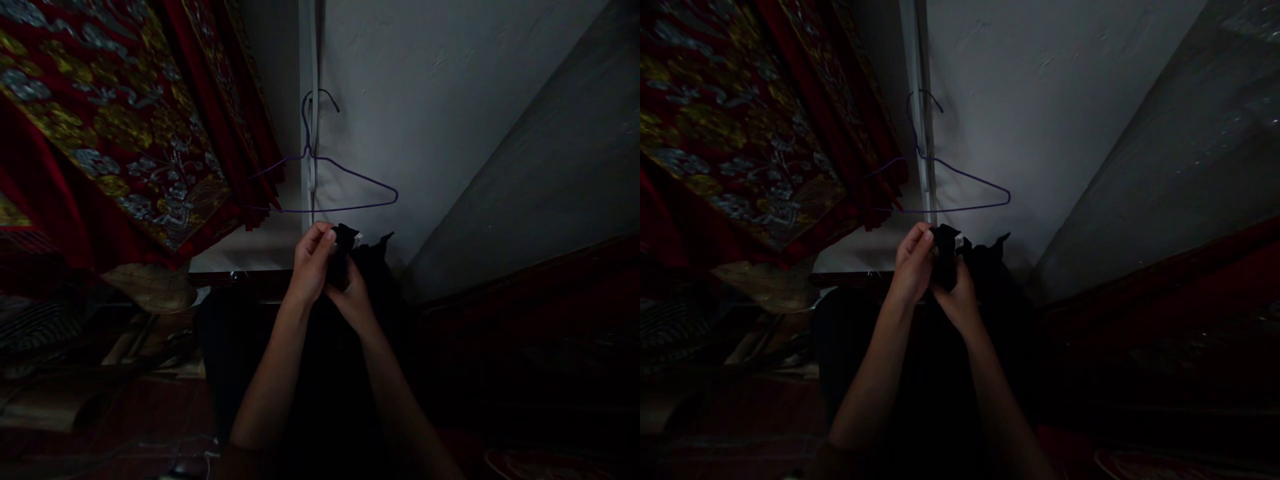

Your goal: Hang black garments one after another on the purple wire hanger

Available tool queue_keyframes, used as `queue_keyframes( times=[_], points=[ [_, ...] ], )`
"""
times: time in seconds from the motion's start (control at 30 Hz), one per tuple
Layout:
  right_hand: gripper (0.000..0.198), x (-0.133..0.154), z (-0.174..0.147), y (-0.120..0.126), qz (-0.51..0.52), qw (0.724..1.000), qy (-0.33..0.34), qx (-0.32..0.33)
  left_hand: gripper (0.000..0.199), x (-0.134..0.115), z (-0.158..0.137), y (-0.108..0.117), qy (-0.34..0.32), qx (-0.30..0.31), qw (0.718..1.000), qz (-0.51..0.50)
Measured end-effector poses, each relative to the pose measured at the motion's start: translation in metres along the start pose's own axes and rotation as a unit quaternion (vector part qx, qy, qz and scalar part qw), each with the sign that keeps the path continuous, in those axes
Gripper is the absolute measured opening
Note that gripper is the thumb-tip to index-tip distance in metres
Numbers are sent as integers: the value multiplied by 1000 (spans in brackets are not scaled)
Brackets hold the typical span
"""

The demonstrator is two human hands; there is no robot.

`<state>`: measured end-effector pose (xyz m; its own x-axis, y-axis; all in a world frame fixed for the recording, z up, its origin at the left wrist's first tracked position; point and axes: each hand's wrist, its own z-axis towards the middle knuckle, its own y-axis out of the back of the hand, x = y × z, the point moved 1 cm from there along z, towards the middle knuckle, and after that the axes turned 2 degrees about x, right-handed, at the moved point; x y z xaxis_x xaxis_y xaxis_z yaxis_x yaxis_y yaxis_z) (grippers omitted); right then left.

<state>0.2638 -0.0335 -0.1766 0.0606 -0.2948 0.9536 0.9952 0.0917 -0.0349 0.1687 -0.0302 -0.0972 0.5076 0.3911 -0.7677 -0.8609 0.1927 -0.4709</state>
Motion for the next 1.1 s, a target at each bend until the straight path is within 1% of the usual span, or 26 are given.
queue_keyframes(
  times=[0.07,0.17,0.23,0.27,0.3,0.33,0.4,0.47,0.5,0.57,0.6,0.63,0.67,0.73,0.8,0.83,0.9,0.97,1.03,1.1],
  points=[
    [50,15,3,2,46,999,8,28,24,-3,-1,-6,-9,56,995,85],
    [39,33,10,7,102,995,-15,16,19,-13,0,-9,-57,128,965,220],
    [33,42,15,11,132,990,-54,0,21,-18,4,-5,-86,140,948,273],
    [29,48,18,13,142,987,-80,4,24,-19,7,-1,-91,133,948,274],
    [25,54,20,15,148,983,-105,17,30,-19,10,4,-85,123,954,259],
    [20,61,22,18,149,980,-123,36,38,-18,13,10,-66,119,963,234],
    [16,77,26,27,137,977,-130,98,56,-13,14,20,-2,141,972,190],
    [18,93,31,38,118,968,-122,184,67,-7,9,27,66,180,963,187],
    [21,100,34,44,109,956,-126,240,68,-6,5,29,91,197,957,193],
    [31,113,41,52,86,924,-139,346,60,-5,-5,30,108,225,948,199],
    [35,117,44,54,74,914,-137,374,54,-6,-10,29,104,234,946,200],
    [38,122,48,55,61,912,-128,385,47,-7,-15,28,95,242,945,201],
    [40,125,52,54,46,918,-111,378,41,-8,-18,27,80,244,945,203],
    [43,130,58,50,15,936,-74,344,34,-9,-23,24,59,242,947,202],
    [48,135,62,47,-19,948,-40,314,34,-5,-25,24,65,241,950,187],
    [50,136,64,46,-36,954,-20,296,34,-3,-26,25,73,232,952,186],
    [49,140,68,49,-75,965,26,249,32,3,-25,29,76,191,955,212],
    [44,142,73,54,-120,967,75,214,28,9,-23,39,72,145,954,253],
    [38,141,82,58,-164,963,139,163,30,14,-19,52,81,131,946,283],
    [29,133,93,57,-182,958,204,87,34,21,-16,66,95,124,938,310]
  ],
)
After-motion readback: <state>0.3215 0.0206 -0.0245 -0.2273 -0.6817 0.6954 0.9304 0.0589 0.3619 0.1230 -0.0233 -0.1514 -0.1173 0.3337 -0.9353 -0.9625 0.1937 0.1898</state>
